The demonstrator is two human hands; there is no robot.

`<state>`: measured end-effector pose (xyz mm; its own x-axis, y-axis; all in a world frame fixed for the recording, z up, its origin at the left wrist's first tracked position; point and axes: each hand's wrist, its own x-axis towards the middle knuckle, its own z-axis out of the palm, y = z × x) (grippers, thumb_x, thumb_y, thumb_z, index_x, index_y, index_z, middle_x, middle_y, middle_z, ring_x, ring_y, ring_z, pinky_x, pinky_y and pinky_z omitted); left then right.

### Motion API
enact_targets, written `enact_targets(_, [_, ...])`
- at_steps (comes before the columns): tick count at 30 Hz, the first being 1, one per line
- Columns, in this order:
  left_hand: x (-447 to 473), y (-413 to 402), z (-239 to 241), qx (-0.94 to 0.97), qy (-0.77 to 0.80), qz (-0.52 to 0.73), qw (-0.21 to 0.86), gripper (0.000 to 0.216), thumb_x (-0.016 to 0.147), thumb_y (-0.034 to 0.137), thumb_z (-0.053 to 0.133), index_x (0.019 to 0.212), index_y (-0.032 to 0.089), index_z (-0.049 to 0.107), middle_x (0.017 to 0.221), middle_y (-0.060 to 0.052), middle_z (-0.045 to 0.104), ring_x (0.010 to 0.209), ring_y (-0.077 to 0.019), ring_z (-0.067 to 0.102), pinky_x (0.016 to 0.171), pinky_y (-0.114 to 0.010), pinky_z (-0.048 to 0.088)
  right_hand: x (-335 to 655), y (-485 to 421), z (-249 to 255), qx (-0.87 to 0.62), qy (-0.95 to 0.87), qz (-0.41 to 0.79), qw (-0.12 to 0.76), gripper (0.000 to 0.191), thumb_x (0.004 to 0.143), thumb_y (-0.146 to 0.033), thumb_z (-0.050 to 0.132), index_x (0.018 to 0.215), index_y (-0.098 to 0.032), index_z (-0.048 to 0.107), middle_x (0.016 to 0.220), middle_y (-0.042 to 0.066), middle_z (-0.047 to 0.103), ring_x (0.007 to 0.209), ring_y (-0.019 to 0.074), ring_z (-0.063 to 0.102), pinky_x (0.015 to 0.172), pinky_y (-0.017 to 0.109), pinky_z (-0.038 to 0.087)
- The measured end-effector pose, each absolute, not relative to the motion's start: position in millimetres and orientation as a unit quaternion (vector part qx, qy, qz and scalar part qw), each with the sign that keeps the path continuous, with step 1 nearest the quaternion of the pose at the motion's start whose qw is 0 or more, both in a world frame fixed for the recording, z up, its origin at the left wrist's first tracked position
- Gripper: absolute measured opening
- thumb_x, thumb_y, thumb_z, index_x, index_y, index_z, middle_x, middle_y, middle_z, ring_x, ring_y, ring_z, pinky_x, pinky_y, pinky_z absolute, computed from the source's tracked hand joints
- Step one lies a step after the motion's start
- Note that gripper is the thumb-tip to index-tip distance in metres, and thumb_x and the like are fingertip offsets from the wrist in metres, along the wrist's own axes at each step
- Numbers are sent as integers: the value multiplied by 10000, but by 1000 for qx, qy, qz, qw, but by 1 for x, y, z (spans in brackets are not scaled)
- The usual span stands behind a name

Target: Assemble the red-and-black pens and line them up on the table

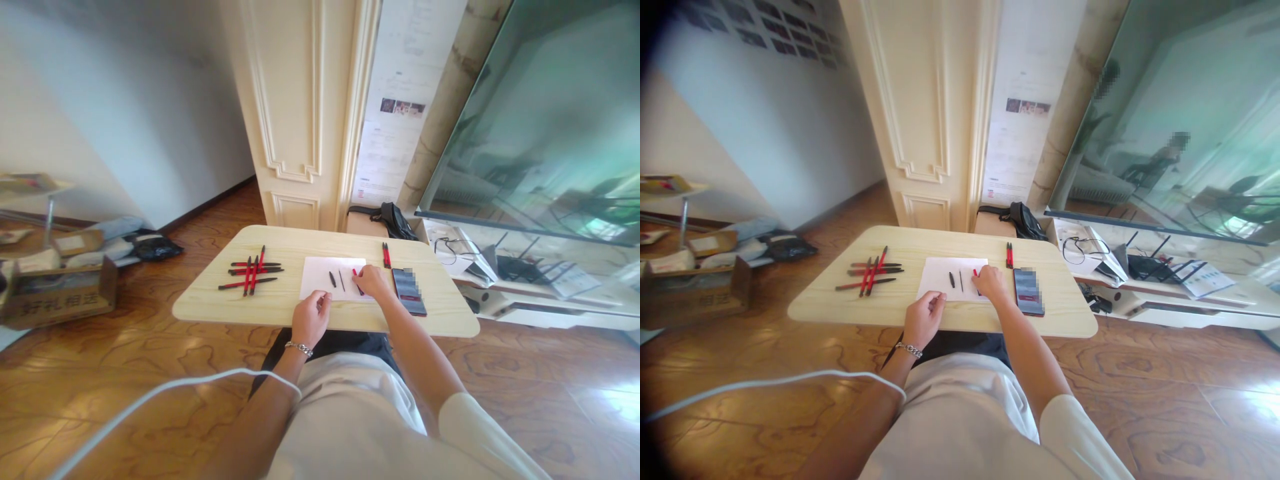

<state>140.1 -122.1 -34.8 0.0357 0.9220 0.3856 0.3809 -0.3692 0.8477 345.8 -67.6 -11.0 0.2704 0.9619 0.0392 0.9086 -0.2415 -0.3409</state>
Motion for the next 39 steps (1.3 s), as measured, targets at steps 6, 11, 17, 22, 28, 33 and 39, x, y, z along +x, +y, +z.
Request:
enact_targets(6, [141,-122,-30,673,483,481,288,226,794,431,589,781,226,683,644,-34,665,574,-169,594,601,-253,430,347,-63,-12,-792,-583,94,155,295,798,-386,569,807,-128,712,834,165,705,816,221,652,680,263,416])
enact_targets(11, [145,-123,-24,657,464,493,333,234,792,425,605,846,219,703,755,-45,701,661,-175,632,661,-266,480,340,-71,-4,-732,-593,148,301,290,824,-399,532,780,-163,694,748,58,697,708,164,627,627,238,405])
enact_targets(17, [162,-121,-16,614,421,519,419,403,768,399,657,1123,207,632,981,-87,701,841,-203,673,748,-306,541,306,-105,2,-597,-610,255,454,274,817,-409,555,877,-167,669,793,38,701,710,142,628,653,231,454])
enact_targets(22, [170,-116,-19,565,400,556,460,335,786,400,644,1062,211,648,984,-82,704,893,-213,677,857,-347,520,300,-112,10,-569,-647,248,443,294,840,-420,529,870,-179,695,815,31,701,747,146,622,695,235,455])
enact_targets(28, [170,-108,-38,545,401,555,484,356,803,462,601,1006,172,640,905,-86,712,868,-208,685,825,-340,528,331,-81,3,-678,-641,137,333,214,833,-300,550,885,-186,724,889,37,715,808,167,630,751,250,434])
enact_targets(33, [171,-107,-41,532,396,560,496,347,787,464,620,981,177,639,903,-85,714,871,-210,684,824,-333,528,335,-71,-16,-707,-660,129,220,202,785,-277,622,939,-203,730,961,72,716,910,193,634,805,248,419])
enact_targets(39, [170,-112,-32,515,425,558,493,306,762,446,655,927,189,668,820,-78,718,840,-225,683,778,-325,534,327,-72,-24,-720,-651,106,216,177,814,-265,577,879,-189,723,970,90,699,910,182,626,799,240,410])
